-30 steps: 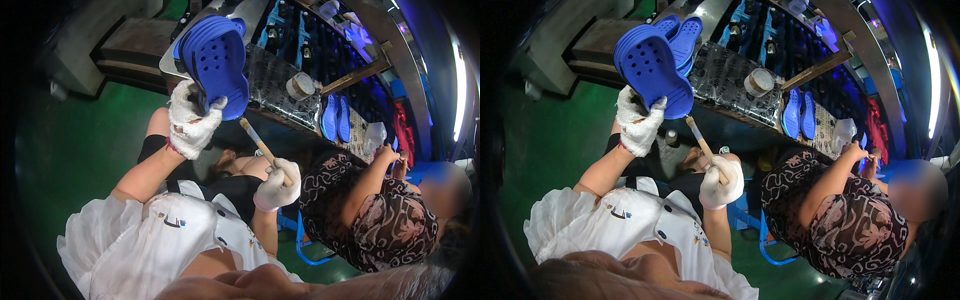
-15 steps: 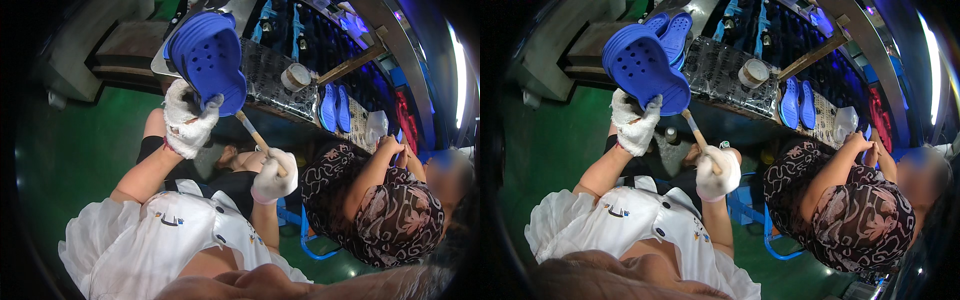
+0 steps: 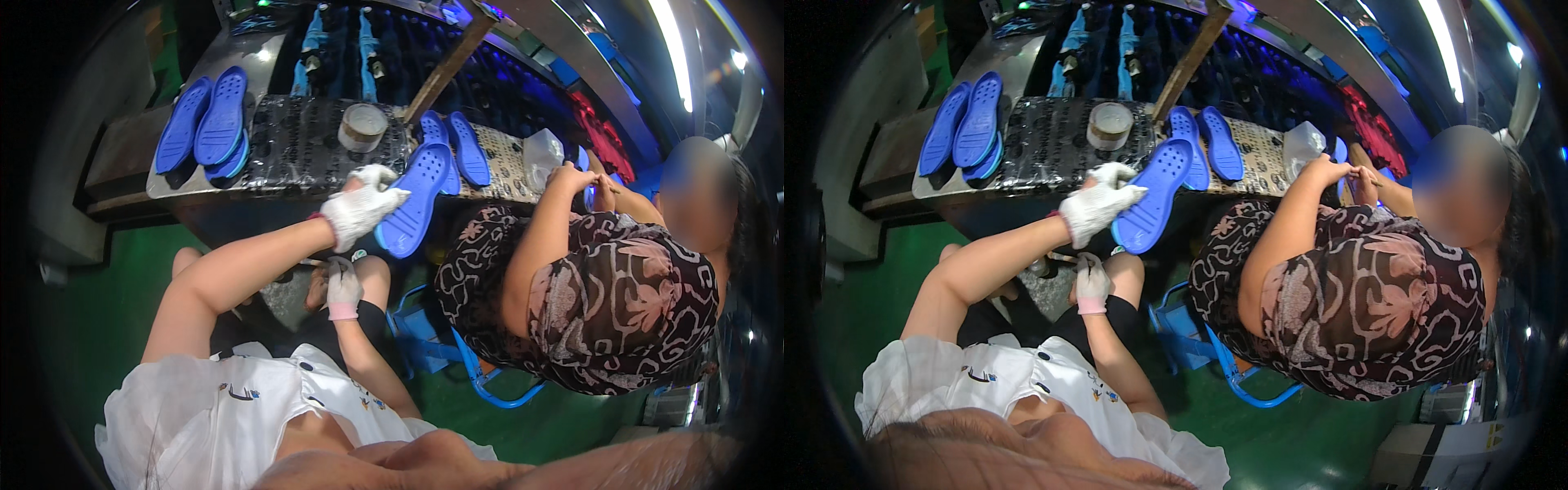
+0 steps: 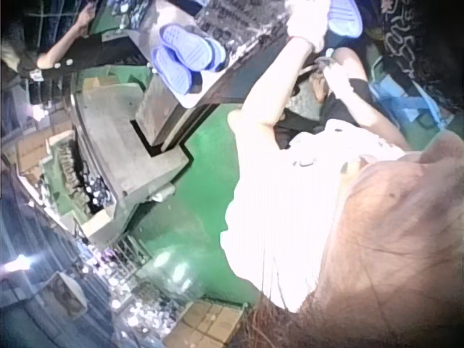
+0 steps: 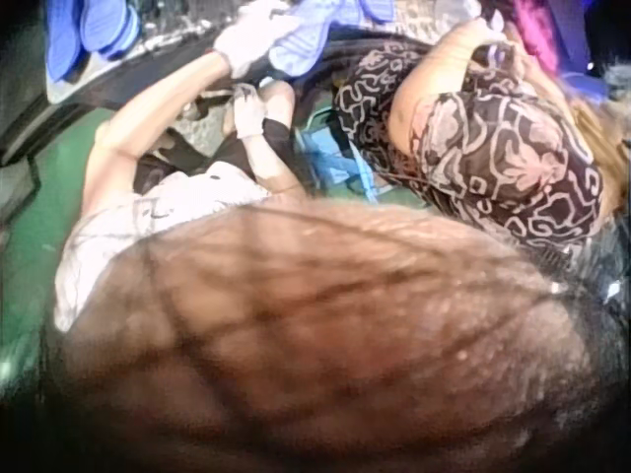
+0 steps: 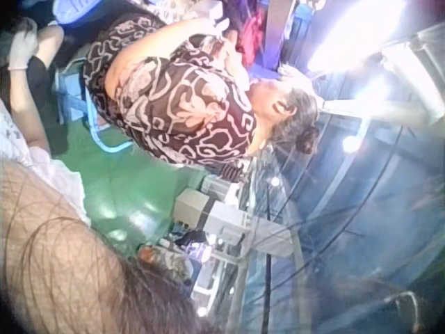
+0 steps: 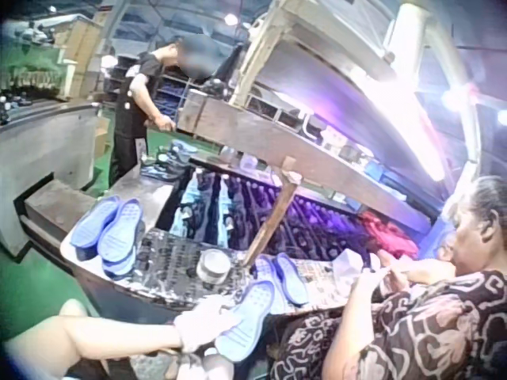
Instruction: The person applies adhesive to the inner soles of blue clogs using a brush and then places them onto a moving conveyor belt.
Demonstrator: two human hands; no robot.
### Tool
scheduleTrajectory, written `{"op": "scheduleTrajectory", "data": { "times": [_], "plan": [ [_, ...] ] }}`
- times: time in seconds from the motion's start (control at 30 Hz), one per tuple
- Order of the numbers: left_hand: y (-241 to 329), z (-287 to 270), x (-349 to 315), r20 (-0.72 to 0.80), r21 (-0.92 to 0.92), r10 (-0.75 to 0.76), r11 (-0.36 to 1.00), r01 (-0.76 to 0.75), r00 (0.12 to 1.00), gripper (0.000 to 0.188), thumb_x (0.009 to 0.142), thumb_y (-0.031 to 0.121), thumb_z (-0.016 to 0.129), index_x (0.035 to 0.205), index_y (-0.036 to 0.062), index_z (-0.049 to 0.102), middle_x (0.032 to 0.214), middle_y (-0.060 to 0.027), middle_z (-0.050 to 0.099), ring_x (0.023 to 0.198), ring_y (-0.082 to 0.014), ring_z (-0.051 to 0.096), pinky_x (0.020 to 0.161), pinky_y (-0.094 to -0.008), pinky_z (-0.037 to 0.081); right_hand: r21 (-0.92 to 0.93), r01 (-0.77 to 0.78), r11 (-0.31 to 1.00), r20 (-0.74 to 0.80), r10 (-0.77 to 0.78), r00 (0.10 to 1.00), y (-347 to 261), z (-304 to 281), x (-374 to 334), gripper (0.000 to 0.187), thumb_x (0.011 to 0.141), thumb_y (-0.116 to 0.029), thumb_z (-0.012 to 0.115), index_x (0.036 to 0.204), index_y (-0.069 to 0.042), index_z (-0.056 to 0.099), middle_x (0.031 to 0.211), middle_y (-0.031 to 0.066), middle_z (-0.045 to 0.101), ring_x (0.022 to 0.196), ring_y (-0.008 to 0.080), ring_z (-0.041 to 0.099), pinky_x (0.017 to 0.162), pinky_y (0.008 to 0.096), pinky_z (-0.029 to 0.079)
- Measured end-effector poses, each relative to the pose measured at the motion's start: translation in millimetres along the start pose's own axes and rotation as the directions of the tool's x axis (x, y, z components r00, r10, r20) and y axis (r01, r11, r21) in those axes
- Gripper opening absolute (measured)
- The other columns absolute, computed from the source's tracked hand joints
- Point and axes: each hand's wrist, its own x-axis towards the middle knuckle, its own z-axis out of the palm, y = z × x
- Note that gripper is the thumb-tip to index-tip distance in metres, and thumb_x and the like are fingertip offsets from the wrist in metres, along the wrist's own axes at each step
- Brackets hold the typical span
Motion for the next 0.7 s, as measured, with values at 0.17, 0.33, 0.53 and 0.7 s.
{"op": "scheduleTrajectory", "data": {
  "times": [0.17,0.33,0.53,0.7],
  "plan": [
    [-29.3,54.7,95.1,-0.185,0.117,0.071,0.992,-0.049,0.980,0.051,0.084,0.033,0.067,0.118,-0.0013,0.051,0.092,-0.0118,0.061,0.076,-0.0161,0.059,0.069,-0.0324,0.049,0.083,-0.060,0.995,0.016,0.059,0.998,2.5,4.0,1.0,0.024,0.091,-0.024,0.056,0.102,-0.004,0.065,0.088,0.0152,0.069,0.078,0.0263,0.067,0.070,0.0339,0.051],
    [-9.2,33.7,65.5,0.032,-0.028,-0.038,0.999,0.039,0.999,0.049,0.086,0.029,0.066,0.124,0.0034,0.049,0.104,-0.0133,0.060,0.083,-0.0183,0.062,0.072,-0.0344,0.052,-0.024,-0.132,0.991,0.037,0.133,0.990,-8.0,3.1,0.0,0.023,0.092,-0.027,0.055,0.102,-0.009,0.065,0.084,0.0138,0.068,0.077,0.0280,0.066,0.071,0.0358,0.051],
    [2.5,-71.5,-43.7,-0.048,0.791,0.675,0.475,-0.384,0.736,0.023,0.081,0.013,0.068,0.103,0.0075,0.067,0.111,-0.0136,0.061,0.109,-0.0307,0.056,0.095,-0.0387,0.045,0.152,-0.224,0.963,0.074,0.215,0.974,8.1,8.7,-1.5,0.021,0.092,-0.030,0.056,0.099,-0.012,0.066,0.083,0.0082,0.069,0.079,0.0206,0.068,0.071,0.0325,0.051],
    [-62.1,-222.8,-85.7,-0.264,0.948,0.497,0.293,0.126,0.827,0.041,0.093,0.022,0.057,0.130,0.0055,0.051,0.132,-0.0183,0.049,0.123,-0.0330,0.046,0.104,-0.0385,0.036,0.091,-0.063,0.994,0.053,0.058,0.997,-11.5,14.1,-9.4,0.020,0.093,-0.030,0.055,0.095,-0.011,0.062,0.071,0.0082,0.065,0.066,0.0212,0.066,0.063,0.0343,0.051]
  ]
}}
